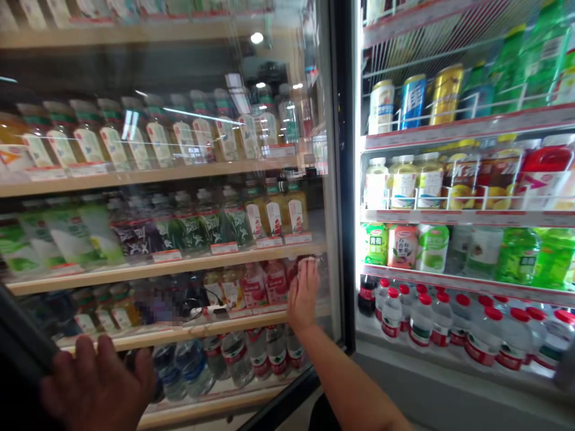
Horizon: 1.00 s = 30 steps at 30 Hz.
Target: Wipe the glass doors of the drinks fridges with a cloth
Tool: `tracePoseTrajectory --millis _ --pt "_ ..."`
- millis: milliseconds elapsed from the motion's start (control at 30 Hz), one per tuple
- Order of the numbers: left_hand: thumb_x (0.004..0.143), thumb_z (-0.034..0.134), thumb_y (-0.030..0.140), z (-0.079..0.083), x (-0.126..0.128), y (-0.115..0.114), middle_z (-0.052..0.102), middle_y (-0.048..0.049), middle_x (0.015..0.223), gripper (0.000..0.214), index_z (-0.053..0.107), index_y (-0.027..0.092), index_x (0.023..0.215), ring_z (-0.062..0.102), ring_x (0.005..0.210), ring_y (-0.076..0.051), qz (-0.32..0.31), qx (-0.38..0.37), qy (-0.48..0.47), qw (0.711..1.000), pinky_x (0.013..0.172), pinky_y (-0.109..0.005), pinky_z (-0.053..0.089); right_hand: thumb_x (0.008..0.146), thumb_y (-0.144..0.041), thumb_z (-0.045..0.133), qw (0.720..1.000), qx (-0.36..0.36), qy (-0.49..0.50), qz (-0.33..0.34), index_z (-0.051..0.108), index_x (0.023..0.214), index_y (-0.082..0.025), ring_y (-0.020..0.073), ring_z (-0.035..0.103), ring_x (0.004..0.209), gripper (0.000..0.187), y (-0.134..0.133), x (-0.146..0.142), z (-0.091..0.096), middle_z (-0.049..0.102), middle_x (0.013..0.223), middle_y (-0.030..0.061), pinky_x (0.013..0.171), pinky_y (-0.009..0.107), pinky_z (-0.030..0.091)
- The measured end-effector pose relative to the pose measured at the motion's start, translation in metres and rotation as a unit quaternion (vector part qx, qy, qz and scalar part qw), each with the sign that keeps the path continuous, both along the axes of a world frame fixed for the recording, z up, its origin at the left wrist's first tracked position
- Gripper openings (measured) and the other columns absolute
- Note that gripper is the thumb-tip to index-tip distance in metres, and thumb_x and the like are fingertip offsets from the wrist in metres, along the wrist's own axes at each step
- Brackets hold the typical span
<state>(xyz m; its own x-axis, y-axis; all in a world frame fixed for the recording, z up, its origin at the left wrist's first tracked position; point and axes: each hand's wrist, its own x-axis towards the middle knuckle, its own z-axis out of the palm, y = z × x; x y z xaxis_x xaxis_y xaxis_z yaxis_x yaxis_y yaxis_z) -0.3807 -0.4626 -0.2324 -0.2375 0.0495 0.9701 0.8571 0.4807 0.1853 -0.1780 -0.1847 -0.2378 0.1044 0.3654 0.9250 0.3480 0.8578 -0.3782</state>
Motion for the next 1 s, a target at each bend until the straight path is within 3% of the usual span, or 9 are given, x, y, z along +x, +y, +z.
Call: tracePoseTrajectory --millis 67,133,267,367,533,700,800,867,1000 --pt "0.085 0.059 0.048 0.001 0.000 0.001 0.016 0.0218 0.166 0.086 0.014 0.054 0.159 0.024 0.154 -0.043 -0.007 0.004 -0.015 1.000 0.123 -0.075 0.019 0.105 -0.020 0.036 1.000 -0.015 -0.009 0.005 0.012 0.165 -0.019 0.0287 0.016 0.160 0.065 -0.009 -0.004 -0.002 0.029 0.168 0.0193 0.122 0.064 0.032" --pt "0.085 0.059 0.048 0.001 -0.002 0.002 0.015 0.0207 0.166 0.086 0.014 0.053 0.159 0.024 0.154 -0.043 -0.007 0.006 -0.014 1.000 0.123 -0.076 0.018 0.105 -0.021 0.035 1.000 -0.016 -0.007 0.020 0.014 0.165 -0.020 0.0283 0.017 0.159 0.063 -0.010 -0.007 0.019 0.029 0.168 0.0188 0.122 0.064 0.031" --pt "0.088 0.062 0.038 -0.001 -0.010 0.001 0.024 -0.0031 0.169 0.089 0.016 0.037 0.164 0.026 0.153 -0.044 0.025 -0.018 0.051 0.998 0.118 -0.078 0.023 0.106 -0.021 0.031 0.999 0.019 0.029 0.022 0.019 0.164 -0.023 0.0273 0.021 0.158 0.059 0.006 -0.005 0.060 0.035 0.165 0.0181 0.122 0.065 0.029" --pt "0.089 0.066 0.032 -0.005 -0.013 0.001 0.034 -0.0205 0.164 0.089 0.021 0.024 0.165 0.025 0.153 -0.046 0.040 -0.036 0.074 0.996 0.116 -0.078 0.025 0.106 -0.022 0.031 0.999 0.030 0.034 0.004 0.020 0.164 -0.020 0.0278 0.022 0.158 0.059 0.014 -0.001 0.040 0.035 0.165 0.0201 0.121 0.065 0.031" --pt "0.088 0.065 0.034 -0.007 -0.015 0.002 0.039 -0.0252 0.159 0.078 0.035 0.015 0.158 0.024 0.154 -0.045 0.019 -0.033 0.010 0.999 0.117 -0.075 0.020 0.107 -0.025 0.035 0.999 -0.015 -0.029 -0.001 0.006 0.165 -0.021 0.0282 0.012 0.160 0.066 -0.001 0.001 -0.011 0.022 0.170 0.0200 0.121 0.064 0.032" --pt "0.089 0.062 0.036 -0.008 -0.022 0.008 0.040 -0.0257 0.158 0.073 0.040 0.012 0.154 0.022 0.154 -0.044 0.013 -0.029 0.007 0.999 0.120 -0.071 0.018 0.107 -0.029 0.032 0.997 0.033 -0.068 0.016 0.015 0.165 -0.023 0.0275 0.019 0.159 0.061 0.023 0.011 0.028 0.032 0.167 0.0171 0.123 0.061 0.028" --pt "0.091 0.061 0.033 -0.008 -0.025 0.010 0.039 -0.0256 0.159 0.075 0.034 0.012 0.158 0.021 0.156 -0.041 0.034 -0.035 0.065 0.997 0.121 -0.069 0.020 0.108 -0.032 0.029 0.999 -0.014 0.045 -0.012 0.021 0.163 -0.015 0.0294 0.022 0.158 0.059 0.042 0.015 0.049 0.030 0.166 0.0219 0.124 0.063 0.027" --pt "0.092 0.060 0.030 -0.007 -0.026 0.011 0.038 -0.0263 0.160 0.077 0.030 0.010 0.161 0.021 0.156 -0.040 0.050 -0.037 0.109 0.992 0.122 -0.067 0.021 0.107 -0.030 0.029 0.996 -0.028 0.082 -0.031 0.019 0.164 -0.013 0.0303 0.020 0.158 0.060 0.038 0.012 0.046 0.027 0.167 0.0236 0.123 0.063 0.027" --pt "0.093 0.060 0.030 -0.004 -0.026 0.012 0.038 -0.0246 0.161 0.079 0.026 0.012 0.162 0.023 0.156 -0.039 0.064 -0.033 0.135 0.988 0.123 -0.066 0.023 0.104 -0.021 0.038 0.986 0.121 -0.117 0.011 0.018 0.165 -0.024 0.0263 0.022 0.158 0.064 0.017 0.001 0.029 0.040 0.164 0.0144 0.125 0.054 0.029"
